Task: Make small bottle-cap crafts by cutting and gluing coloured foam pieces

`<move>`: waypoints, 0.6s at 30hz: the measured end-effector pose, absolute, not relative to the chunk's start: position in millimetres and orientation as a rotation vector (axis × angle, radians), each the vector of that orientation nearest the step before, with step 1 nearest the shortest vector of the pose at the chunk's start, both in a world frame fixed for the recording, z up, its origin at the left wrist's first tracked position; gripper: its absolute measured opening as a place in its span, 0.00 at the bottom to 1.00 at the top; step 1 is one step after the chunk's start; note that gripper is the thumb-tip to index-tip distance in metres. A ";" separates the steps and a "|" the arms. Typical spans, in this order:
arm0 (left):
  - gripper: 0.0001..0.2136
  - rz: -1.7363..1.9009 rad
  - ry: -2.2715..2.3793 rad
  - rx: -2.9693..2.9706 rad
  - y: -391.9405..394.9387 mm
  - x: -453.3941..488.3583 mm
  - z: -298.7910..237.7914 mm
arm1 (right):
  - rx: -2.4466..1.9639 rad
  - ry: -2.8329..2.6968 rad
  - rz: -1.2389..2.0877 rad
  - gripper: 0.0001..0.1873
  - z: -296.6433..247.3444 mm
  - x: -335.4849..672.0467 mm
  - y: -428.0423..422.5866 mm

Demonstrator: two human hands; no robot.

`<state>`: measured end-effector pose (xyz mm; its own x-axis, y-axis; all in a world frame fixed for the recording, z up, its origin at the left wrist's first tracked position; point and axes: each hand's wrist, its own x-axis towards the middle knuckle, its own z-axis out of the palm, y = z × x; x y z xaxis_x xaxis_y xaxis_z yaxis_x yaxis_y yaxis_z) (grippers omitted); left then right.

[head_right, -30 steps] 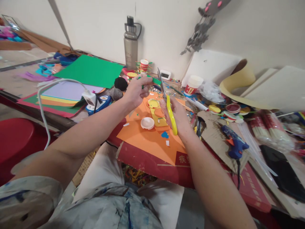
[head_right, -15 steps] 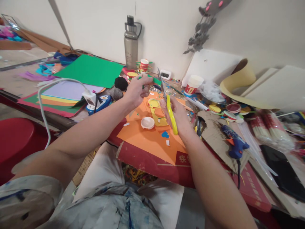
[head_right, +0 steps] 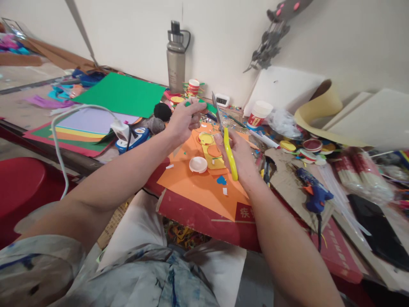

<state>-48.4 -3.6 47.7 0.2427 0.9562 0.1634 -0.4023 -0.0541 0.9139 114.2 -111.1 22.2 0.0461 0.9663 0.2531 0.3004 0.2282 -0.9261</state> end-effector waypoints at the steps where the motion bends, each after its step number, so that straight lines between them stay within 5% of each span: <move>1: 0.11 1.246 0.649 1.128 -2.6 -48.5 46.6 | -1.271 -1.432 0.812 0.31 23.0 112.1 -111.8; 8: 0.15 1.227 0.513 1.313 -0.6 -45.8 39.2 | -1.092 -1.103 0.942 0.35 27.4 103.2 -106.6; 18: 0.14 1.062 0.461 1.619 -5.2 -44.2 32.5 | -0.991 -1.065 0.849 0.26 25.0 119.3 -95.2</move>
<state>-44.2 -5.2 32.5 0.5241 0.7523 0.3992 -0.2218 -0.3320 0.9168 119.3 -95.2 25.0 0.2715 0.9152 0.2978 -0.0864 0.3314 -0.9395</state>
